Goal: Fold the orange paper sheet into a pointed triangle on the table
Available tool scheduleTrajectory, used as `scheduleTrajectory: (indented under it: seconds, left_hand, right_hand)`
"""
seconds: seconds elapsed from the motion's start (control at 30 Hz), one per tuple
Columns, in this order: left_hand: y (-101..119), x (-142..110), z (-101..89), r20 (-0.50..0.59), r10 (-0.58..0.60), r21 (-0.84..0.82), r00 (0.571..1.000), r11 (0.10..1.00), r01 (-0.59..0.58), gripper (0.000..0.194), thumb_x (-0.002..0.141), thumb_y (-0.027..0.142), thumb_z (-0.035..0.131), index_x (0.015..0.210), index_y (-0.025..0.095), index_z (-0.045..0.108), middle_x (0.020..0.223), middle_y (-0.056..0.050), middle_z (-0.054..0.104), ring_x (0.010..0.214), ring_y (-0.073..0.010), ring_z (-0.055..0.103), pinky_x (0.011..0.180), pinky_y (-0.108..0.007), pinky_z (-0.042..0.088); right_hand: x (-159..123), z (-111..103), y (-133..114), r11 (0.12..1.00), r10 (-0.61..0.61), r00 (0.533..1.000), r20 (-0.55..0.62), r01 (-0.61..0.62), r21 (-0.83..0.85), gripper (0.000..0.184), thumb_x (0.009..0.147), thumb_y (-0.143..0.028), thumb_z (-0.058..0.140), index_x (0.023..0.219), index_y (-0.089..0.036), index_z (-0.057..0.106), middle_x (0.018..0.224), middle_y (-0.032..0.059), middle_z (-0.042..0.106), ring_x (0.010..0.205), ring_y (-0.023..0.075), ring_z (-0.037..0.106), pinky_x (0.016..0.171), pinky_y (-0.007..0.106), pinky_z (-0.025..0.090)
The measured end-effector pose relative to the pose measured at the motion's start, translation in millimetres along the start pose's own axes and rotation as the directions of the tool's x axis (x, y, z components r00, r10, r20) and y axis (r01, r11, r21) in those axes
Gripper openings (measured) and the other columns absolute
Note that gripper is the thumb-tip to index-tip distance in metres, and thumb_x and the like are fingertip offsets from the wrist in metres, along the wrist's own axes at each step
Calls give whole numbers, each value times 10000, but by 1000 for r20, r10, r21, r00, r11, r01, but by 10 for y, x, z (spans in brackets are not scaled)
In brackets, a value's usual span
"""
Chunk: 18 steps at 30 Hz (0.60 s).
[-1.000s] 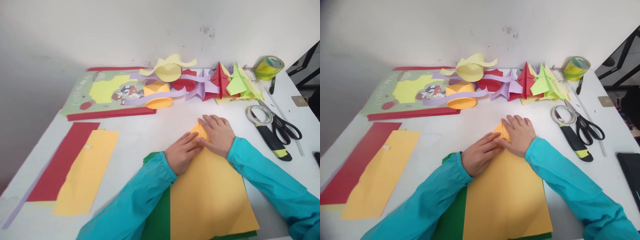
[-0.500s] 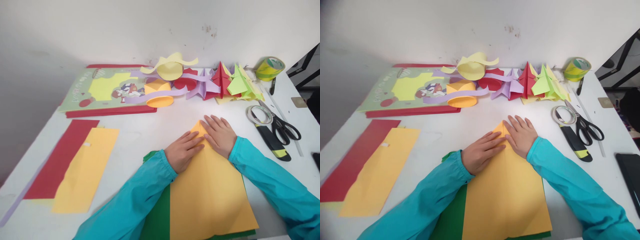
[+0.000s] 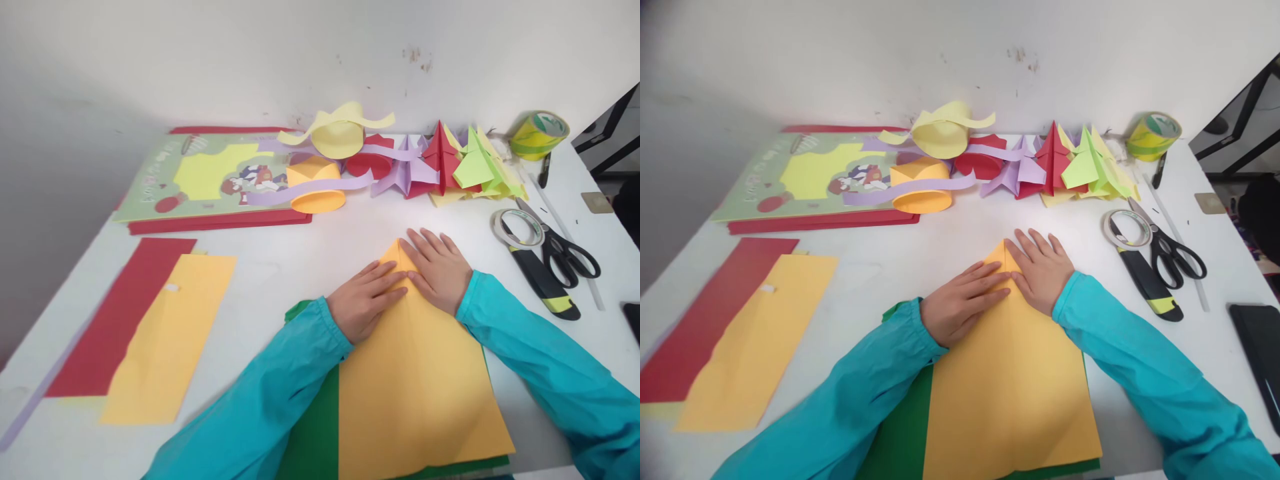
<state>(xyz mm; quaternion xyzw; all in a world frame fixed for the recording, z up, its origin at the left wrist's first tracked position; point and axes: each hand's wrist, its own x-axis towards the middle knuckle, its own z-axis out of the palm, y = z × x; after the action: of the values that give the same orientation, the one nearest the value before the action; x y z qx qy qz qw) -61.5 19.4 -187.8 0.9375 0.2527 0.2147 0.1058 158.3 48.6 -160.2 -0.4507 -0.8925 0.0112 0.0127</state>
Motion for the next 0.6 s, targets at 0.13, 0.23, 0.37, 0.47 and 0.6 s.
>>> scheduleTrajectory:
  seconds: [0.13, 0.23, 0.37, 0.47, 0.6]
  left_hand:
    - [-17, -4, 1, 2, 1, -19, 1000, 1000, -1, 398, 907, 151, 384, 1294, 161, 478, 1354, -161, 507, 1401, -264, 247, 1084, -519, 327]
    - [-21, -3, 2, -1, -5, -30, 1000, 1000, 5, 397, 907, 151, 387, 1292, 168, 482, 1357, -159, 505, 1400, -260, 249, 1084, -520, 325]
    - [-17, -3, 4, -11, -6, -43, 1000, 999, 5, 392, 908, 145, 392, 1285, 176, 492, 1359, -154, 506, 1400, -257, 251, 1083, -520, 326]
    - [-16, -7, 7, -5, -17, -50, 1000, 999, 17, 405, 911, 155, 391, 1304, 204, 479, 1364, -141, 504, 1398, -254, 258, 1079, -522, 332]
    - [-19, -11, 7, 2, -17, -50, 1000, 999, 18, 418, 913, 167, 392, 1321, 218, 465, 1370, -137, 499, 1395, -259, 265, 1079, -527, 331]
  right_hand:
    - [0, 5, -1, 1000, -2, 1000, -3, 2, -6, 554, 947, -353, 308, 1469, -176, 256, 1530, 82, 254, 1386, 297, 231, 1093, 509, 210]
    - [-3, 8, -4, 1000, -6, 1000, -14, 6, -5, 557, 944, -356, 314, 1467, -173, 261, 1527, 88, 262, 1382, 299, 236, 1092, 510, 209]
    - [-4, 2, -6, 1000, -3, 1000, -8, 3, -10, 559, 945, -362, 309, 1467, -169, 262, 1527, 88, 261, 1382, 298, 236, 1092, 507, 210]
    - [-3, -3, -8, 1000, -4, 1000, -4, 4, -16, 562, 942, -361, 315, 1469, -173, 258, 1528, 86, 260, 1383, 297, 234, 1090, 507, 212]
    - [-2, -6, -13, 1000, -2, 1000, -6, 2, -13, 560, 944, -364, 307, 1467, -169, 264, 1527, 89, 262, 1381, 298, 236, 1090, 507, 210]
